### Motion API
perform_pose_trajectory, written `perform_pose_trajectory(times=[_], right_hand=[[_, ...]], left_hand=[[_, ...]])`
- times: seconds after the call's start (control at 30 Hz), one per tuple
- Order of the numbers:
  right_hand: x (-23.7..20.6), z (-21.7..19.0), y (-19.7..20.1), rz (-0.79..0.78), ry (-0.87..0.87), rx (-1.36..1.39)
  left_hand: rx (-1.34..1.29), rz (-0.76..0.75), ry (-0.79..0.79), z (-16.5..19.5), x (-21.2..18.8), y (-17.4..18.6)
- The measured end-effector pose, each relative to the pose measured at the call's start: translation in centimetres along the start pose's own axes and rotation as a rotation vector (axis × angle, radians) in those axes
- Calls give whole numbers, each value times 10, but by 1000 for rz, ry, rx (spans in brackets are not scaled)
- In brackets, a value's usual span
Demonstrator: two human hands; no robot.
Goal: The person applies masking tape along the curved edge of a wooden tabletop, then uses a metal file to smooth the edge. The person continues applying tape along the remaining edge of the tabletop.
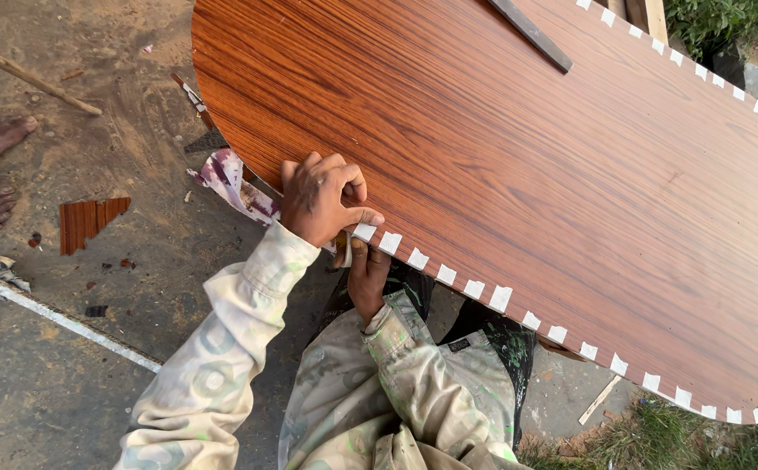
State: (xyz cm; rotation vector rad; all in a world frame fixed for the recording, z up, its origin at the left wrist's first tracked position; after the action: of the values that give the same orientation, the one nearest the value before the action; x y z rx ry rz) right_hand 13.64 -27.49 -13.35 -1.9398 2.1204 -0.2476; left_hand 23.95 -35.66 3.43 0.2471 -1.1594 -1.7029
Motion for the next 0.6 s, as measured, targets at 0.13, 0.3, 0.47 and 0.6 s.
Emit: perform_pose_trajectory(times=[0.13,0.3,0.47,0.6], right_hand=[[1,-9,-6,-31,102,-49],[4,-9,-4,-4,22,-116],[-9,-36,-15,-11,219,-275],[-8,-35,-9,24,131,-178]], left_hand=[[117,181,-400,34,-15,5],[131,158,-595,38,-60,-2],[303,122,-703,29,-62,-18],[415,149,-840,35,-66,-21]])
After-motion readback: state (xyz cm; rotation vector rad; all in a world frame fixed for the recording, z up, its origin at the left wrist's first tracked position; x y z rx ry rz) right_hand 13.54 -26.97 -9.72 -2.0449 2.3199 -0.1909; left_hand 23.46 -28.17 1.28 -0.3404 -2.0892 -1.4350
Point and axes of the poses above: each hand's wrist, its own x-axis towards the middle knuckle, its own y-axis out of the back of the hand, z = x × y, the point moved 9 cm from there along x, towards the middle knuckle, and after that the axes turned 15 degrees about -y, right-handed, at the moved point
